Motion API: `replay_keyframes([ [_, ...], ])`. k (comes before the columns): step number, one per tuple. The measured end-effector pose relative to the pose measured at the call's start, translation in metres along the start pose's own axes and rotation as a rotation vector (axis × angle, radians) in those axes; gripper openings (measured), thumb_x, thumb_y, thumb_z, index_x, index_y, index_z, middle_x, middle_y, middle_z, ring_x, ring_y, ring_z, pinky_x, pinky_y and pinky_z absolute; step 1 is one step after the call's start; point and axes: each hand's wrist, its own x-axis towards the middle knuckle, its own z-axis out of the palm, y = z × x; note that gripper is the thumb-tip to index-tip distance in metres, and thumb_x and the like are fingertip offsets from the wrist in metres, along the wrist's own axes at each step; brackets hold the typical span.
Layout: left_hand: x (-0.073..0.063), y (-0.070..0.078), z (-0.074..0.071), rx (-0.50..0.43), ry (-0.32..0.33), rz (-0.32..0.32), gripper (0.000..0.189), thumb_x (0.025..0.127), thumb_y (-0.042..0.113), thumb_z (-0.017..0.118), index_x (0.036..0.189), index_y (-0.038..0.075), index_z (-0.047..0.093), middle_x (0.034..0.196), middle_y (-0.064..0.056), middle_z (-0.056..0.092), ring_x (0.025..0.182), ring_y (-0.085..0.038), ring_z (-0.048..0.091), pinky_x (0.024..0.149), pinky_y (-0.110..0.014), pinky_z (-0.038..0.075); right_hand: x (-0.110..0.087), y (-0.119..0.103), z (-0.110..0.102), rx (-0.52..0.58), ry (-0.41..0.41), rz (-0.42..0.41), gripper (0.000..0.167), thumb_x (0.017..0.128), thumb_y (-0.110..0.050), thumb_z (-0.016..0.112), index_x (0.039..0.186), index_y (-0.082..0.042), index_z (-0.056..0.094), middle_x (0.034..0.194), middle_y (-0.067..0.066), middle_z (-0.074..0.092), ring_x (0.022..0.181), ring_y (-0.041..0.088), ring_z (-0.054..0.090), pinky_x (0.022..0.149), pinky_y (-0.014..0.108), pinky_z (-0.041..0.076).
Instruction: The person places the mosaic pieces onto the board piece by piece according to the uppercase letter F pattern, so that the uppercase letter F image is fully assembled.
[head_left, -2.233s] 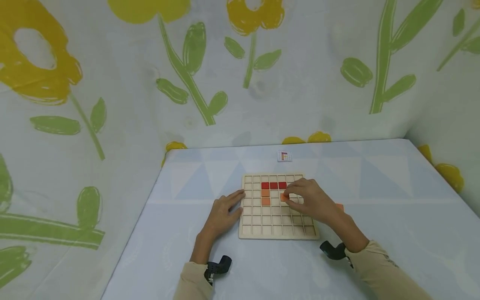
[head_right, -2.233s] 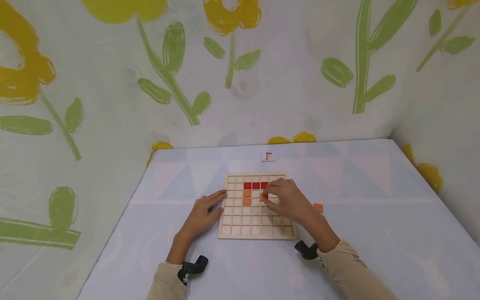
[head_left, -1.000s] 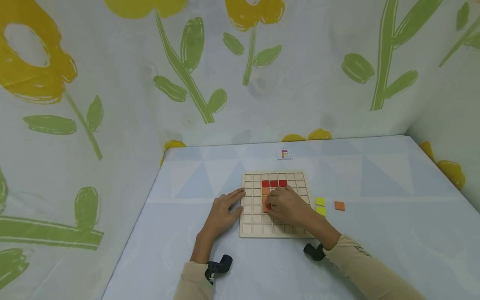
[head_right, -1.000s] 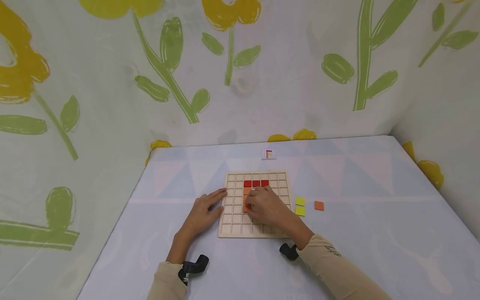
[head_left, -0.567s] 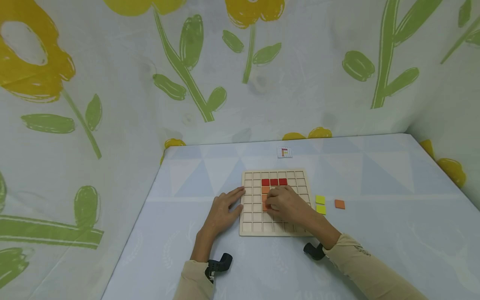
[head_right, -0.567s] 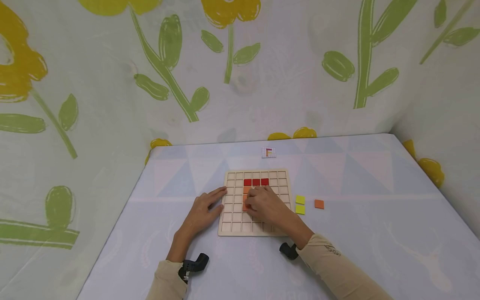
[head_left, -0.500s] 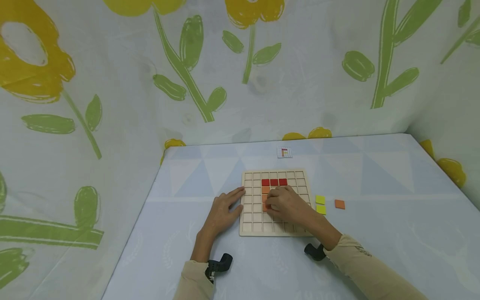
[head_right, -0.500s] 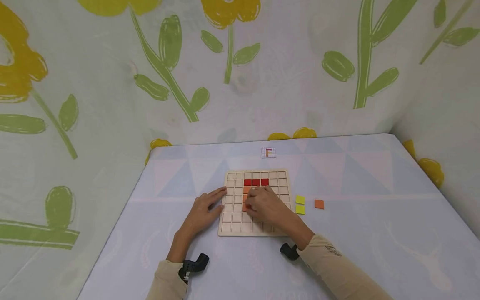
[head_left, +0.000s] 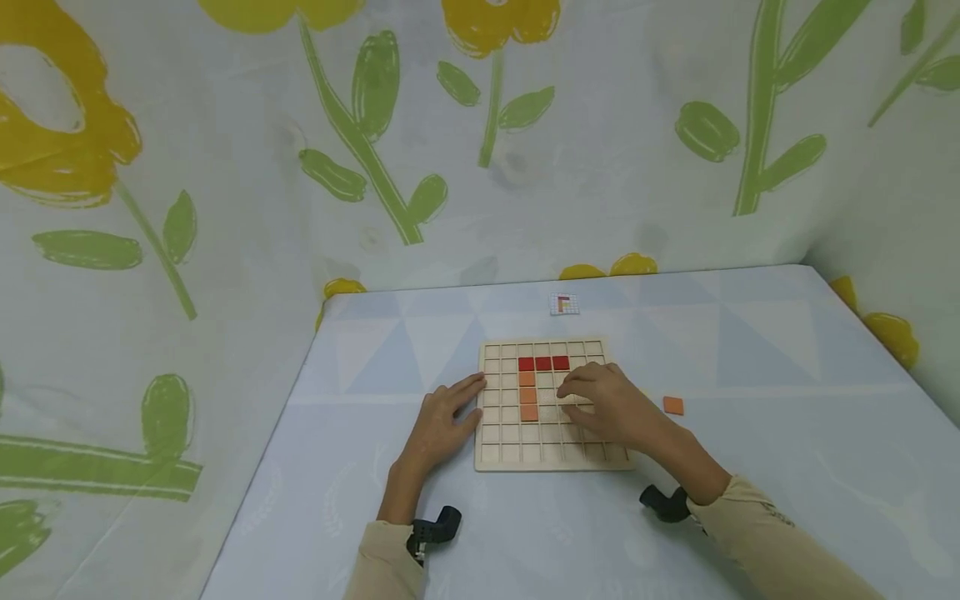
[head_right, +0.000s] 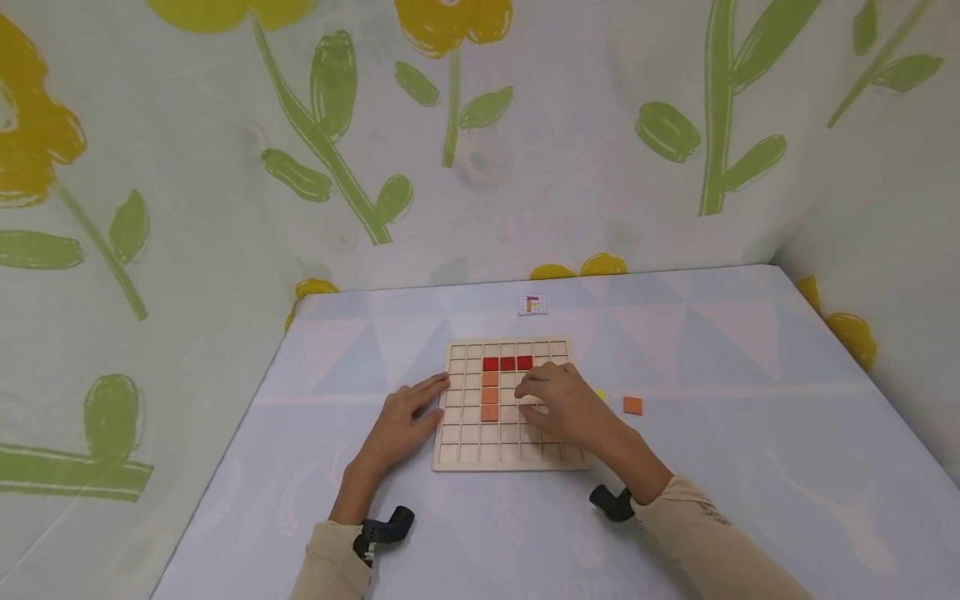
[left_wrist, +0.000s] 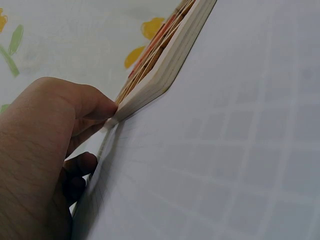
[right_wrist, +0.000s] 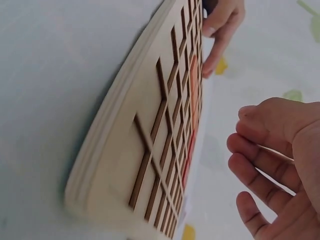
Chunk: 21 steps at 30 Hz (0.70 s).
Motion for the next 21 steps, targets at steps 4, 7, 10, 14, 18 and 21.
replay_keyframes([
  [4, 0.0, 0.0, 0.0, -0.006, 0.003, 0.002, 0.048, 0.097, 0.024, 0.062, 0.145, 0.021, 0.057, 0.15, 0.014, 0.047, 0.096, -0.015, 0.054, 0.085, -0.038, 0.035, -0.012, 0.011, -0.009, 0.008, 0.036, -0.005, 0.018, 0.083, -0.009, 0.081, 0.1, -0.011, 0.076, 0.105, 0.001, 0.069, 0.104, 0.024, 0.063, 0.09, 0.051, 0.044],
  [7, 0.0, -0.001, 0.001, -0.012, 0.003, 0.01, 0.048, 0.097, 0.025, 0.062, 0.145, 0.021, 0.056, 0.151, 0.014, 0.047, 0.096, -0.015, 0.053, 0.085, -0.038, 0.034, -0.02, 0.019, -0.016, 0.012, 0.058, 0.001, 0.02, 0.081, -0.008, 0.082, 0.101, -0.01, 0.076, 0.105, 0.002, 0.069, 0.104, 0.024, 0.063, 0.089, 0.05, 0.044],
  [10, 0.0, -0.003, 0.002, -0.013, 0.002, 0.015, 0.048, 0.097, 0.025, 0.061, 0.145, 0.021, 0.056, 0.151, 0.014, 0.047, 0.098, -0.016, 0.054, 0.085, -0.039, 0.034, -0.029, 0.025, -0.022, 0.012, 0.063, 0.03, 0.022, 0.081, -0.008, 0.082, 0.102, -0.009, 0.075, 0.107, 0.003, 0.069, 0.107, 0.026, 0.062, 0.09, 0.049, 0.044],
  [14, 0.0, -0.003, 0.002, -0.019, 0.009, 0.021, 0.048, 0.097, 0.024, 0.061, 0.145, 0.021, 0.057, 0.15, 0.014, 0.048, 0.096, -0.016, 0.053, 0.084, -0.039, 0.034, -0.038, 0.034, -0.029, 0.003, 0.067, 0.074, 0.024, 0.081, -0.007, 0.082, 0.104, -0.008, 0.075, 0.11, 0.006, 0.069, 0.109, 0.028, 0.061, 0.092, 0.05, 0.043],
  [18, 0.0, -0.003, 0.002, -0.016, 0.004, 0.013, 0.048, 0.097, 0.024, 0.061, 0.145, 0.022, 0.056, 0.15, 0.014, 0.047, 0.097, -0.017, 0.053, 0.083, -0.039, 0.033, -0.047, 0.042, -0.035, -0.027, 0.109, 0.069, 0.027, 0.077, -0.005, 0.084, 0.103, -0.007, 0.076, 0.109, 0.007, 0.069, 0.106, 0.029, 0.062, 0.089, 0.05, 0.043],
  [21, 0.0, -0.002, 0.001, -0.017, -0.001, 0.011, 0.048, 0.097, 0.024, 0.061, 0.145, 0.022, 0.056, 0.151, 0.014, 0.047, 0.106, -0.018, 0.056, 0.085, -0.04, 0.033, -0.053, 0.048, -0.037, -0.058, 0.156, 0.044, 0.029, 0.074, -0.003, 0.086, 0.1, -0.007, 0.075, 0.106, 0.007, 0.069, 0.102, 0.029, 0.063, 0.084, 0.049, 0.044],
])
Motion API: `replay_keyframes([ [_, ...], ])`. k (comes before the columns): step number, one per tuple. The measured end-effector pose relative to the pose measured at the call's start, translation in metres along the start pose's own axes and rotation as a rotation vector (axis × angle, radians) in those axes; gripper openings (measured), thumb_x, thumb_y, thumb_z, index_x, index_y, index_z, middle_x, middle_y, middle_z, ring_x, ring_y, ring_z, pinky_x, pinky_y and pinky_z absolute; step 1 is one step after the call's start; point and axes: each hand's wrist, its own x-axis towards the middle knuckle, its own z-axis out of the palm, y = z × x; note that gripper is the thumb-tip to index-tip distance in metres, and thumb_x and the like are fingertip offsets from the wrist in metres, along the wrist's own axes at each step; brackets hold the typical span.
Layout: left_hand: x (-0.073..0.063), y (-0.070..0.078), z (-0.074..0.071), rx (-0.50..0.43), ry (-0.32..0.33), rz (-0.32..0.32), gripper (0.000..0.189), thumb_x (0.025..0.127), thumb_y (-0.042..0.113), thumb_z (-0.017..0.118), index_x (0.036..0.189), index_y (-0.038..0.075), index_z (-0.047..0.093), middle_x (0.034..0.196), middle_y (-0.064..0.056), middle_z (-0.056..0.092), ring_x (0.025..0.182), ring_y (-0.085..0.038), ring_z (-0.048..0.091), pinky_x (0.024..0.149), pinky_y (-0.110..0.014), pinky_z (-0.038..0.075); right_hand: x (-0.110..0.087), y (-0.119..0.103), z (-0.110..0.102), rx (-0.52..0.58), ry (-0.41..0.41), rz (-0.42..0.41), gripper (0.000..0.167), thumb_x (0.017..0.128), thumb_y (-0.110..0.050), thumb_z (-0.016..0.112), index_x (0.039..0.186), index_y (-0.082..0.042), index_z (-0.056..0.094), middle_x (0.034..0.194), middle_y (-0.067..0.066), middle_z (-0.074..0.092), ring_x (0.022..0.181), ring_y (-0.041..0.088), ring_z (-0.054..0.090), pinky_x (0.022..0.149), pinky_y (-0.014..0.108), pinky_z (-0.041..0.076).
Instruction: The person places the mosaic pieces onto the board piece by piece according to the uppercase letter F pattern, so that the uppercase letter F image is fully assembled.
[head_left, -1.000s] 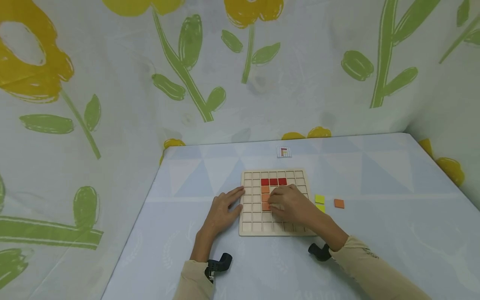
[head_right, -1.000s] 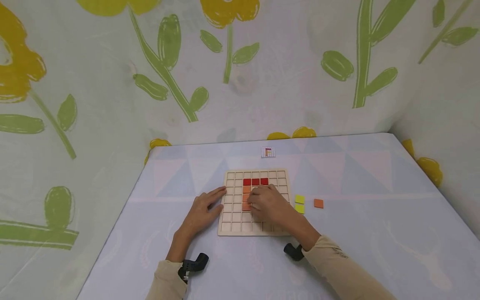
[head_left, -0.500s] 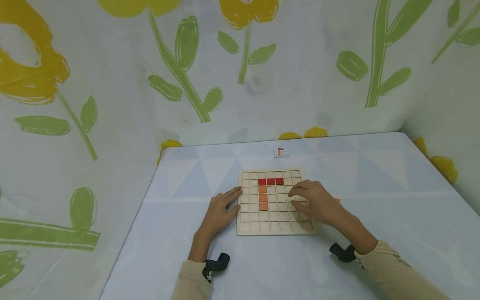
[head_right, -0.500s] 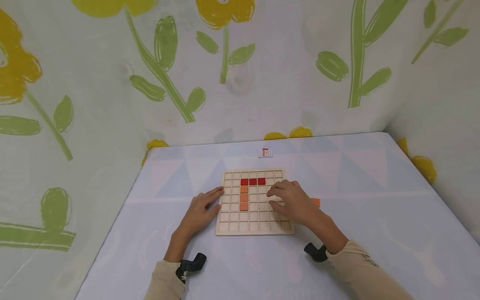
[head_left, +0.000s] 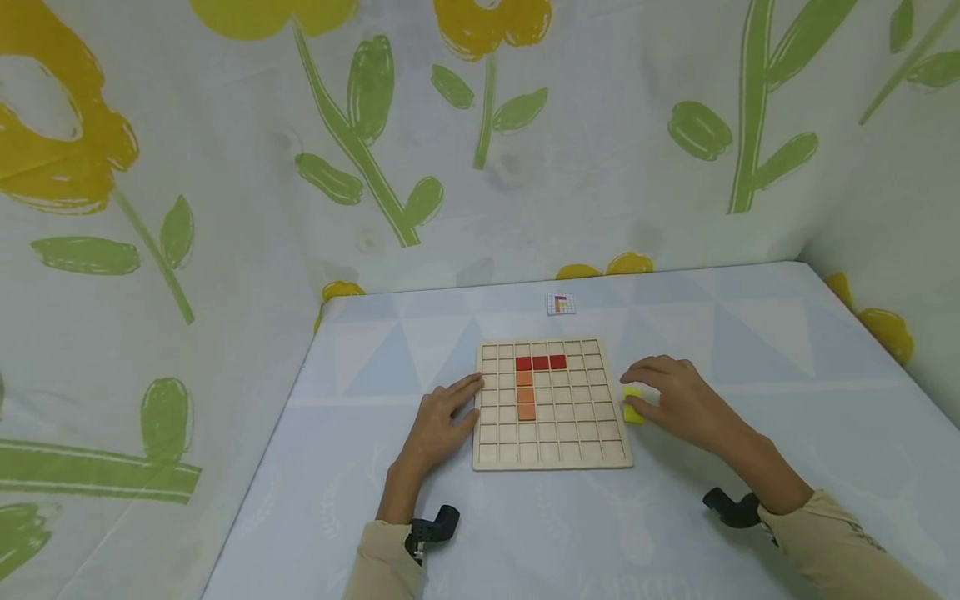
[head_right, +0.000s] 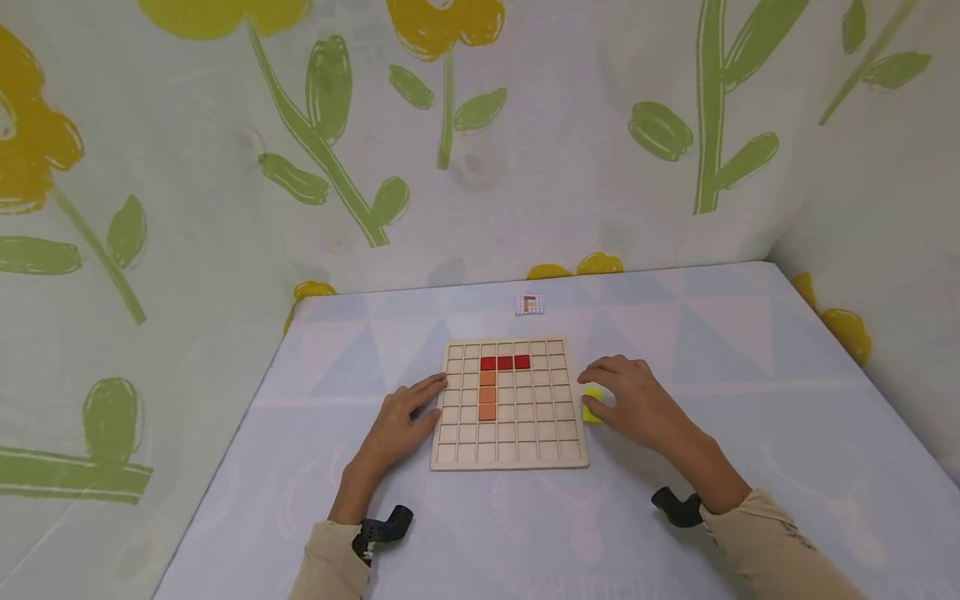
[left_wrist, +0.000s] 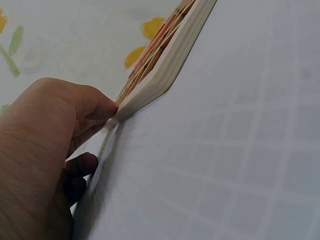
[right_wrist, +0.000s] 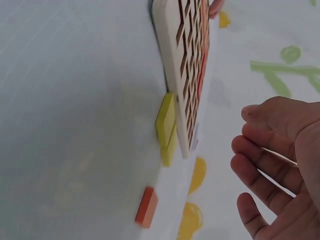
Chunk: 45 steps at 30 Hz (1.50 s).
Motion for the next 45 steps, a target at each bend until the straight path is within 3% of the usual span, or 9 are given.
replay_keyframes([
  [3, 0.0, 0.001, 0.0, -0.002, 0.007, 0.007, 0.048, 0.097, 0.024, 0.062, 0.145, 0.021, 0.056, 0.15, 0.012, 0.048, 0.109, -0.018, 0.056, 0.086, -0.04, 0.034, -0.006, 0.007, -0.003, -0.018, 0.04, -0.021, 0.03, 0.071, -0.001, 0.087, 0.098, -0.006, 0.075, 0.104, 0.008, 0.069, 0.099, 0.029, 0.064, 0.081, 0.05, 0.044],
  [8, 0.001, 0.002, 0.0, 0.006, 0.007, 0.01, 0.048, 0.097, 0.024, 0.061, 0.145, 0.021, 0.056, 0.15, 0.012, 0.048, 0.097, -0.018, 0.054, 0.087, -0.042, 0.035, -0.017, 0.017, -0.008, -0.022, 0.045, 0.001, 0.029, 0.07, 0.0, 0.085, 0.097, -0.005, 0.075, 0.104, 0.01, 0.069, 0.099, 0.03, 0.064, 0.081, 0.051, 0.043],
  [15, 0.0, 0.003, 0.0, -0.002, 0.009, -0.01, 0.048, 0.097, 0.024, 0.062, 0.144, 0.021, 0.057, 0.15, 0.013, 0.049, 0.11, -0.02, 0.057, 0.09, -0.044, 0.036, -0.028, 0.028, -0.012, -0.062, 0.032, 0.015, 0.025, 0.073, -0.003, 0.086, 0.095, -0.006, 0.075, 0.101, 0.009, 0.069, 0.097, 0.03, 0.064, 0.079, 0.052, 0.042],
  [26, 0.0, 0.001, 0.001, 0.014, 0.011, -0.004, 0.048, 0.097, 0.024, 0.062, 0.144, 0.022, 0.057, 0.149, 0.013, 0.049, 0.091, -0.014, 0.051, 0.083, -0.039, 0.034, -0.04, 0.039, -0.012, -0.094, -0.023, 0.094, 0.029, 0.071, -0.005, 0.088, 0.097, -0.006, 0.075, 0.101, 0.01, 0.07, 0.097, 0.032, 0.063, 0.079, 0.055, 0.042],
  [45, 0.001, -0.001, 0.002, -0.002, 0.009, -0.007, 0.049, 0.097, 0.025, 0.062, 0.146, 0.024, 0.056, 0.15, 0.018, 0.046, 0.095, -0.014, 0.052, 0.088, -0.042, 0.036, -0.04, 0.05, -0.007, -0.105, -0.075, 0.078, 0.025, 0.072, -0.009, 0.089, 0.094, -0.013, 0.076, 0.094, 0.001, 0.07, 0.091, 0.027, 0.064, 0.076, 0.055, 0.041],
])
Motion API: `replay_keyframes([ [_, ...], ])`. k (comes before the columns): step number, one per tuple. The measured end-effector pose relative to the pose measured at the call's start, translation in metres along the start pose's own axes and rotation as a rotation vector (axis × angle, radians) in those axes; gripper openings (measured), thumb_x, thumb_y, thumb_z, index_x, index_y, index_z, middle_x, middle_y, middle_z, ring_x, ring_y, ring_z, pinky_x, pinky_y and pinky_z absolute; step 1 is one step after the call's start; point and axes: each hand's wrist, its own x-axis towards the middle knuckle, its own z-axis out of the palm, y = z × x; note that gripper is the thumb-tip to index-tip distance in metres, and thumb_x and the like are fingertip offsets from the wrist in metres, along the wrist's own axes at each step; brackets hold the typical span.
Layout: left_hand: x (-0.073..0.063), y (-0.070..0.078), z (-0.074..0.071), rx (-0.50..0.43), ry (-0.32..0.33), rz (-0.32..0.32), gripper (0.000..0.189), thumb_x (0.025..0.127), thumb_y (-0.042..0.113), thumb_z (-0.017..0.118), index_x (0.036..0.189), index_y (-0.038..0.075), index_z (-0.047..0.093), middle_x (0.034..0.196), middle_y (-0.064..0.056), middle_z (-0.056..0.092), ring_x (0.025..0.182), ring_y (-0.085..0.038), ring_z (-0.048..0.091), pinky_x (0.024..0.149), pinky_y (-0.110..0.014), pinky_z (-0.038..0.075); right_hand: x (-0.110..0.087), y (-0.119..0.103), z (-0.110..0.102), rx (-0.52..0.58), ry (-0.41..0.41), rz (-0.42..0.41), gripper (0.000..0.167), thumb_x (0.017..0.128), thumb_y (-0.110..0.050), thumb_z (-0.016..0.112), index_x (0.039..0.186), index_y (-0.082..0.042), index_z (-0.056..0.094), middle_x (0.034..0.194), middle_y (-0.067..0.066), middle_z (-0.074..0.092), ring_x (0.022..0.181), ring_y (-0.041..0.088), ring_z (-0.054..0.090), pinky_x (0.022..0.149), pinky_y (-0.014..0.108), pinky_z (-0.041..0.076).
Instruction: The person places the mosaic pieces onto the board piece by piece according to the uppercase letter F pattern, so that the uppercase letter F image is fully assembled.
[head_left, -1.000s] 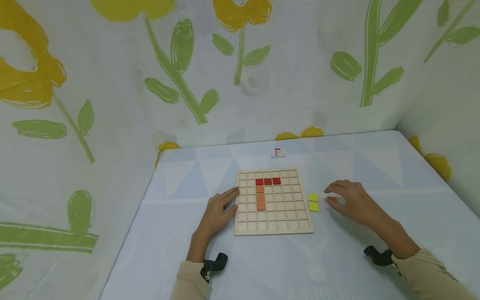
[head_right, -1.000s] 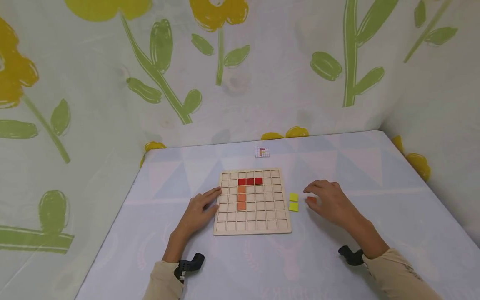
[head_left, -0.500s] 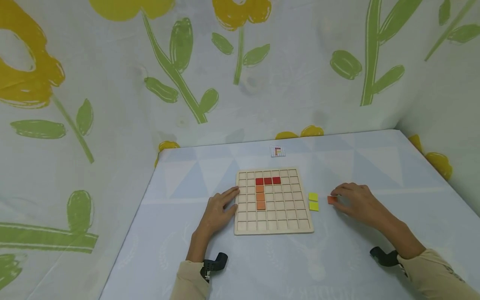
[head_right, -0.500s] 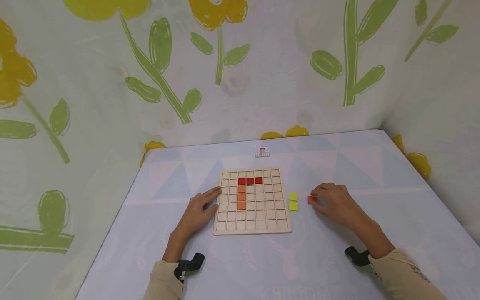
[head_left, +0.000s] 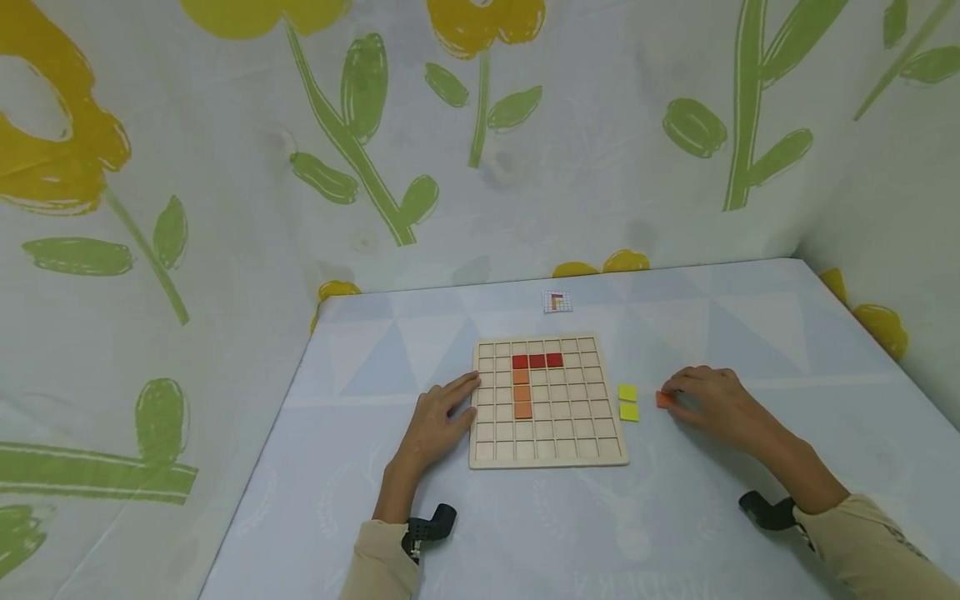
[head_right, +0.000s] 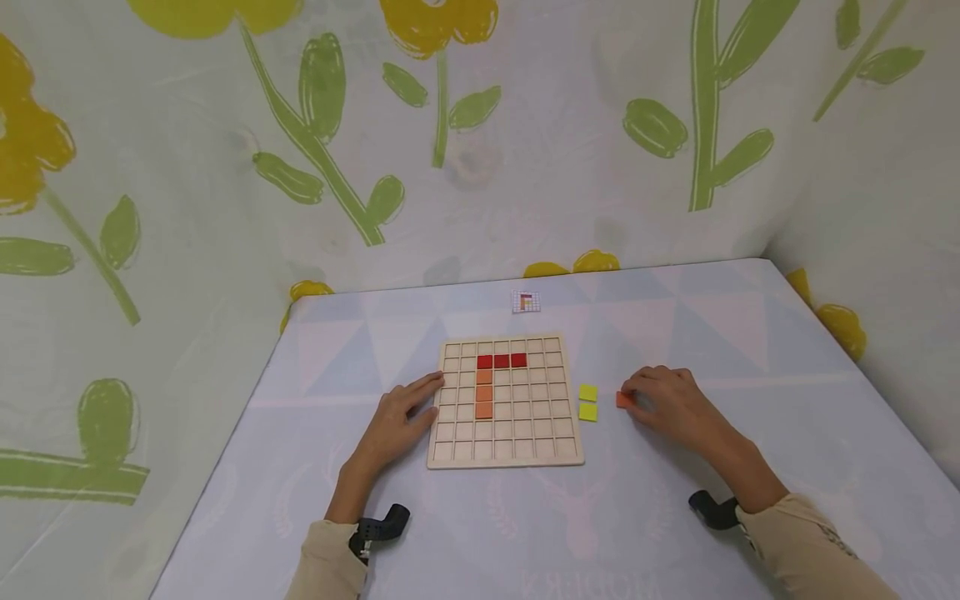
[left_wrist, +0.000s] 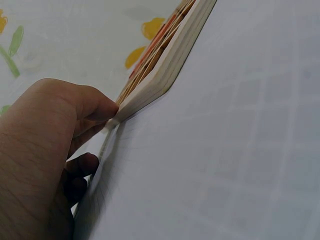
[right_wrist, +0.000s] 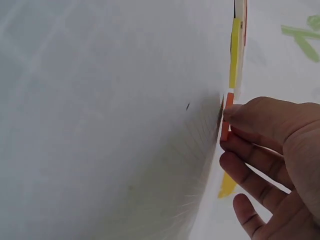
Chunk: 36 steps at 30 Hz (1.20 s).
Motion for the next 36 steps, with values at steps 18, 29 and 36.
replay_keyframes([
  [18, 0.0, 0.0, -0.002, 0.017, -0.01, 0.016, 0.048, 0.098, 0.024, 0.061, 0.145, 0.021, 0.056, 0.151, 0.013, 0.047, 0.094, -0.015, 0.053, 0.084, -0.04, 0.036, 0.012, -0.023, -0.007, 0.055, 0.076, -0.078, 0.029, 0.07, -0.001, 0.088, 0.092, -0.015, 0.076, 0.097, -0.001, 0.072, 0.094, 0.024, 0.064, 0.08, 0.048, 0.039],
  [29, 0.0, 0.001, -0.002, 0.022, -0.015, 0.016, 0.048, 0.098, 0.024, 0.06, 0.146, 0.021, 0.055, 0.151, 0.013, 0.047, 0.093, -0.015, 0.052, 0.084, -0.04, 0.035, 0.024, -0.045, -0.008, 0.092, 0.016, -0.065, 0.024, 0.075, -0.005, 0.087, 0.092, -0.019, 0.076, 0.098, -0.003, 0.071, 0.097, 0.023, 0.063, 0.086, 0.05, 0.04],
  [36, -0.001, 0.003, -0.002, 0.047, 0.005, 0.029, 0.048, 0.098, 0.025, 0.06, 0.145, 0.019, 0.056, 0.15, 0.011, 0.048, 0.088, -0.014, 0.05, 0.08, -0.038, 0.034, 0.03, -0.057, -0.007, 0.114, -0.035, -0.055, 0.022, 0.078, -0.008, 0.086, 0.094, -0.019, 0.075, 0.098, -0.004, 0.07, 0.099, 0.023, 0.063, 0.088, 0.049, 0.039],
])
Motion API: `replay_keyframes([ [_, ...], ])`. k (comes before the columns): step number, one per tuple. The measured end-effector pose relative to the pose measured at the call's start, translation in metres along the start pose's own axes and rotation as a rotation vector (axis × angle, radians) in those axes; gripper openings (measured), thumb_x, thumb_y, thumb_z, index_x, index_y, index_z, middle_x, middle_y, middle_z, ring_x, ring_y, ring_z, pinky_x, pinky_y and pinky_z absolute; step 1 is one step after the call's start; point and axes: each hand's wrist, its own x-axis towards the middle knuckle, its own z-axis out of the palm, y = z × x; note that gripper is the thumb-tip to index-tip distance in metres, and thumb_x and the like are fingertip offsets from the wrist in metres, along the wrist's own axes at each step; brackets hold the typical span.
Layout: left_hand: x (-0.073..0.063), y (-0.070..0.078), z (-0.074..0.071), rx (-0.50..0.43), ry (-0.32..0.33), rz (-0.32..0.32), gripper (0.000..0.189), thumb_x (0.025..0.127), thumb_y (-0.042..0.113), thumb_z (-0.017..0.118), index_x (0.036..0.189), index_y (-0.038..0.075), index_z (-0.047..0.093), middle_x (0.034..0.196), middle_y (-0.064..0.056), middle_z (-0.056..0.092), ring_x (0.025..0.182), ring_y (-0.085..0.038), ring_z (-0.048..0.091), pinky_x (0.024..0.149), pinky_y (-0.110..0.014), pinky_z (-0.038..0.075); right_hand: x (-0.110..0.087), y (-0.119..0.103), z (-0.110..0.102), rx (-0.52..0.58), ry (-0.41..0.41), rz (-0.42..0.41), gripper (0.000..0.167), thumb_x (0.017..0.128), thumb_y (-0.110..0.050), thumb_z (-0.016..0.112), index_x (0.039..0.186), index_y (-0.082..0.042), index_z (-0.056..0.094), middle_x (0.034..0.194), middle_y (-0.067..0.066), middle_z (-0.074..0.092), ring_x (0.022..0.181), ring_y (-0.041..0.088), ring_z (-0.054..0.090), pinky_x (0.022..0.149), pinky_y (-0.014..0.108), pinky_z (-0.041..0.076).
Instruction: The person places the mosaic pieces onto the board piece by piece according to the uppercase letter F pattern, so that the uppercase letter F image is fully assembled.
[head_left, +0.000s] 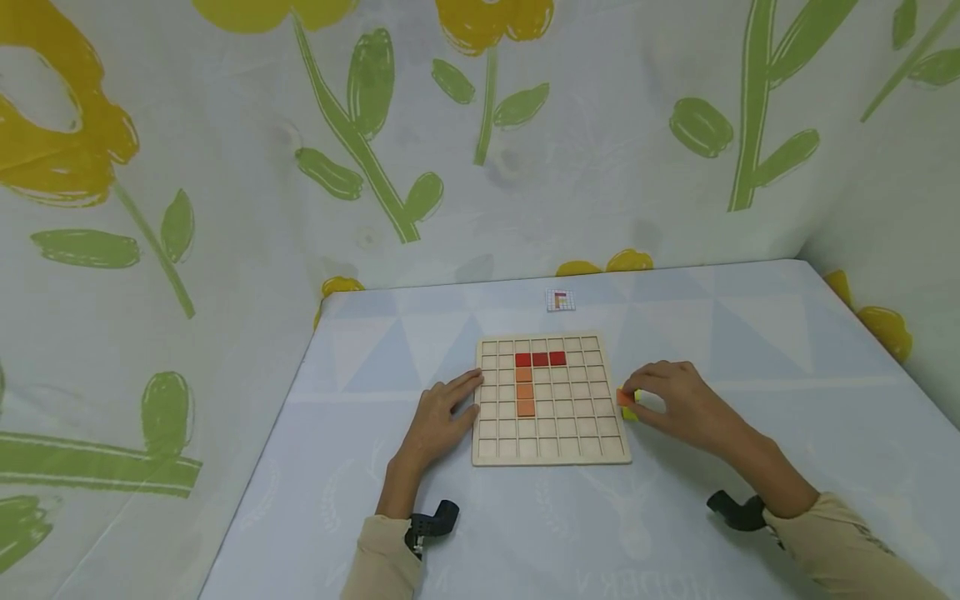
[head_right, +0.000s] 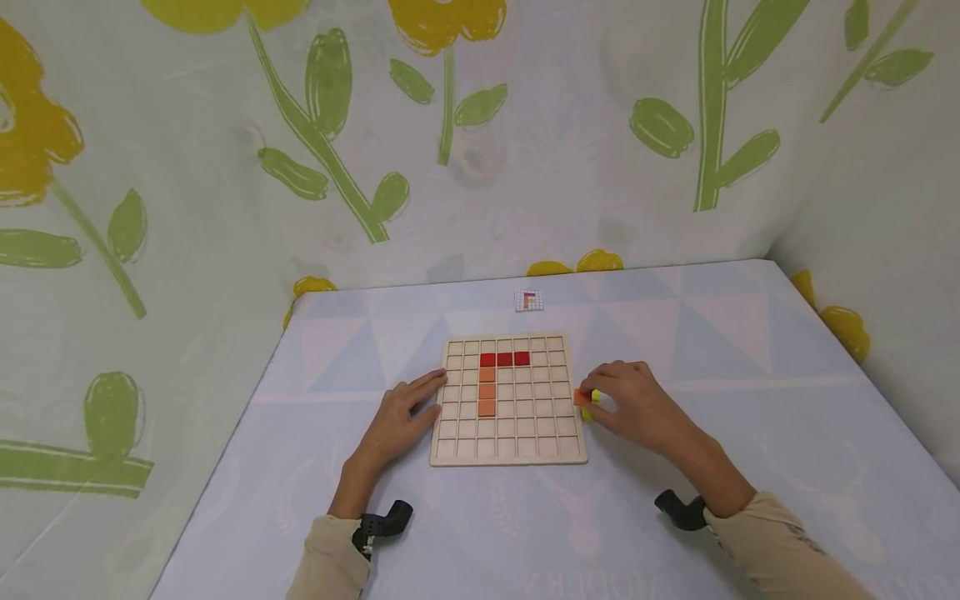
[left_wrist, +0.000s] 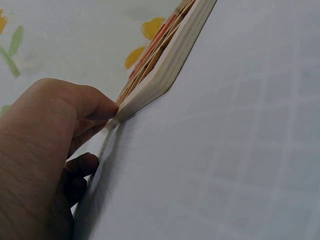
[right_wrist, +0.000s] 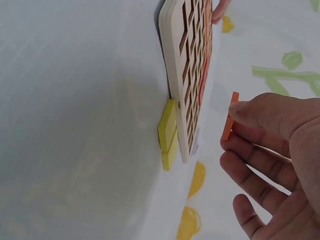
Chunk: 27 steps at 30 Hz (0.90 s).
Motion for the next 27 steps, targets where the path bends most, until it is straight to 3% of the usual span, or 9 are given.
replay_keyframes([
  [16, 0.001, 0.0, 0.0, -0.013, -0.014, -0.004, 0.048, 0.098, 0.026, 0.06, 0.146, 0.021, 0.056, 0.151, 0.012, 0.048, 0.094, -0.015, 0.052, 0.082, -0.039, 0.035, 0.016, -0.024, 0.017, 0.057, -0.064, -0.018, 0.019, 0.082, -0.012, 0.083, 0.099, -0.017, 0.076, 0.106, -0.003, 0.069, 0.106, 0.024, 0.062, 0.093, 0.049, 0.039],
  [27, 0.001, -0.001, -0.001, -0.014, -0.004, -0.01, 0.048, 0.098, 0.027, 0.06, 0.145, 0.022, 0.056, 0.15, 0.012, 0.048, 0.101, -0.017, 0.055, 0.083, -0.039, 0.035, 0.031, -0.04, 0.035, 0.098, -0.034, -0.136, 0.016, 0.08, -0.014, 0.085, 0.093, -0.017, 0.076, 0.099, -0.007, 0.07, 0.101, 0.016, 0.063, 0.087, 0.046, 0.041],
])
